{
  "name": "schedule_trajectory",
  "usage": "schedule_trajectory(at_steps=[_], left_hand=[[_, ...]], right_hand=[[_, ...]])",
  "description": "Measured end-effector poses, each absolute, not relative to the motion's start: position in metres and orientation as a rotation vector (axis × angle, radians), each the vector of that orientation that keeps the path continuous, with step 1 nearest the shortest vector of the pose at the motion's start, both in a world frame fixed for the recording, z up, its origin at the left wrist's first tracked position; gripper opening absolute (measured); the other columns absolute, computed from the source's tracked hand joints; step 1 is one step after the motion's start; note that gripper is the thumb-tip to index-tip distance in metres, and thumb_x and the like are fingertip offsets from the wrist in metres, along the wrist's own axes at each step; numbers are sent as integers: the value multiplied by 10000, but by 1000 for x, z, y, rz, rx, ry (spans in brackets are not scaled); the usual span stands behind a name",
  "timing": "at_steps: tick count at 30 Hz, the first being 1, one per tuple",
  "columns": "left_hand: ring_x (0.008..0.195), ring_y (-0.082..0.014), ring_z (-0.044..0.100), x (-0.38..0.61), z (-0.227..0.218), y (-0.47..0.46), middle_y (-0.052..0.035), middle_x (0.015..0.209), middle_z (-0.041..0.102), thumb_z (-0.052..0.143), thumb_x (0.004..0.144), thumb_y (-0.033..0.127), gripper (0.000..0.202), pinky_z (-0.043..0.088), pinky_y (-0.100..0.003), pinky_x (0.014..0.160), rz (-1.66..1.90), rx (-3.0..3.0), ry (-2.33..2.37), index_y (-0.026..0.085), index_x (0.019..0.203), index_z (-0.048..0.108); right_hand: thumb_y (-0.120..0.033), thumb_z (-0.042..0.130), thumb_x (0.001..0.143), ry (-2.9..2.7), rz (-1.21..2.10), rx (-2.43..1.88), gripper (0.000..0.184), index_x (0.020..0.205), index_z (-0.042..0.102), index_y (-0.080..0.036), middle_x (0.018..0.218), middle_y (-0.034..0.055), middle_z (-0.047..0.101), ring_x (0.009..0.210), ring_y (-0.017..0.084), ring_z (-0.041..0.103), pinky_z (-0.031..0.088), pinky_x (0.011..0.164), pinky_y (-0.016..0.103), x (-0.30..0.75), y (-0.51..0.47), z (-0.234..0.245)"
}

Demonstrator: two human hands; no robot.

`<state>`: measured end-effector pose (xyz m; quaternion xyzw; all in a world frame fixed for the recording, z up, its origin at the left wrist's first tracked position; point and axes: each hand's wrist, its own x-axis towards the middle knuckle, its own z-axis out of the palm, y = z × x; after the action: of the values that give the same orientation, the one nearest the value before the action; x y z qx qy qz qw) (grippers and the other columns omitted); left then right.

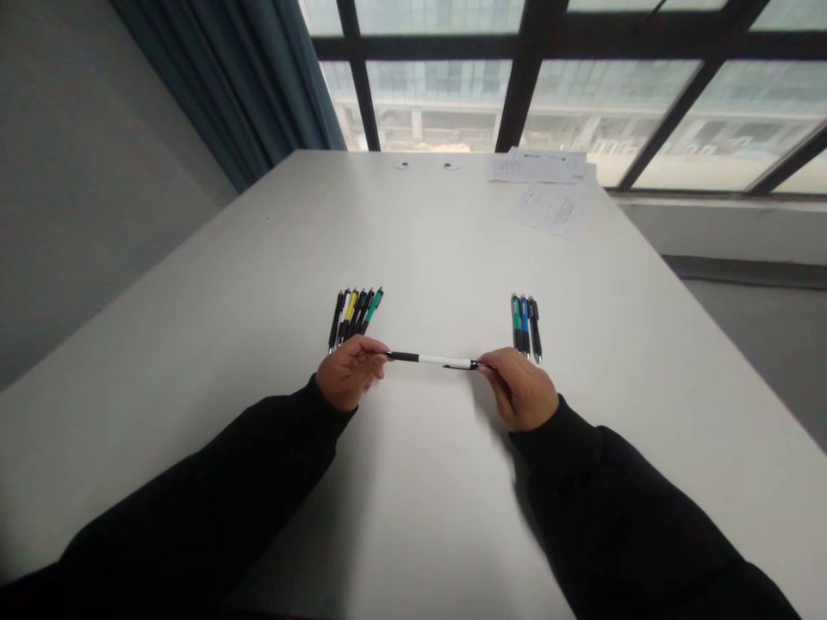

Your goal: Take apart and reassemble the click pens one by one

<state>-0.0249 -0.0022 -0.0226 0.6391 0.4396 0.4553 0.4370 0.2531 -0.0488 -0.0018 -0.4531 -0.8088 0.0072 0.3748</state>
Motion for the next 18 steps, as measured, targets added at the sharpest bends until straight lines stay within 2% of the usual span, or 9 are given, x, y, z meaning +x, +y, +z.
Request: schedule_trajectory(at_steps=[9,18], left_hand=[[468,-78,516,-26,-23,-3,-32,694,669,527,876,502,355,379,-199,429,1064,1677,1092,153,843,575],[457,-78,502,-26,-20,-4,-18,632,642,501,886,499,363,371,-196,433,999,1688,1117,154,805,582]], right_hand=[[-155,462,924,-2081,69,-1182,107,931,565,-184,705,24,576,605,149,549,438,582,267,252,-49,-1],[-200,445,943,-2074,89,-1213,130,894,565,-197,700,28,585,611,157,561,424,567,277,254,-49,-2]])
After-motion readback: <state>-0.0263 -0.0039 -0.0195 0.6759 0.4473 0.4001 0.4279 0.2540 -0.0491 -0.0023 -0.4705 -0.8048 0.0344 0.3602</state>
